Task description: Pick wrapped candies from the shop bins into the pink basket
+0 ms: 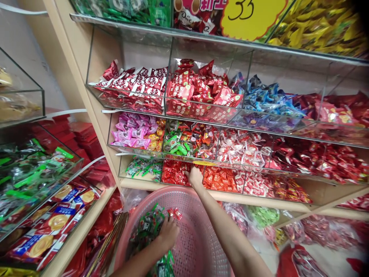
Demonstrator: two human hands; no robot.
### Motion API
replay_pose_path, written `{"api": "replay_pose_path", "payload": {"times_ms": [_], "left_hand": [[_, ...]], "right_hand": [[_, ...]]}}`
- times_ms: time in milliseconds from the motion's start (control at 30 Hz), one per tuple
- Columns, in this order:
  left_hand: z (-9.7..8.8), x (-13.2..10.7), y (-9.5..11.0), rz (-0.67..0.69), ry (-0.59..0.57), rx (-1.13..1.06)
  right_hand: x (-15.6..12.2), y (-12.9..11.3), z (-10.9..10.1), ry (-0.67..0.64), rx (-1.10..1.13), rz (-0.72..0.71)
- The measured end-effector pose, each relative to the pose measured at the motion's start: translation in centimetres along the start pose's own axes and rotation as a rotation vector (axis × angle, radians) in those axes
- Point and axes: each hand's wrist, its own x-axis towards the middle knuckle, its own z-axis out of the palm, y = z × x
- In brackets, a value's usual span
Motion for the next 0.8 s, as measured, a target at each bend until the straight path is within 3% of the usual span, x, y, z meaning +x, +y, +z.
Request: {"api": "replay_pose_path", "payload": {"times_ms": [167,267,333,467,633,800], "left_hand": [[-0.4,-0.1,0.2,0.000,-0.023,0.015],[-0.4,-0.2,0.3,-0.010,-0.040,0.026],[-0.5,-0.2,0.2,-0.010,-0.039,0.029],[-0.6,-0.3,0.2,0.006,-0.036,0.036],[-0.4,-0.2,0.3,0.000,-0.024,0.046],[-0.4,-0.1,0.4,0.002,-0.018,0.048]], "right_hand": [[0.2,1.3,0.1,0.123,0.221,0.029],[-0.3,1.7,-0.1,0.187,0.525,-0.022],[-1.4,1.7,-0.5,0.097,0.853,-0.029],[-5.1,1.4,-1.9,-0.295,1.392,0.040],[-9.3,0.4,-4.1,-0.488,1.481,-0.035],[-11.5,-0.5,-5.8,-0.610,1.490,-0.094]]}}
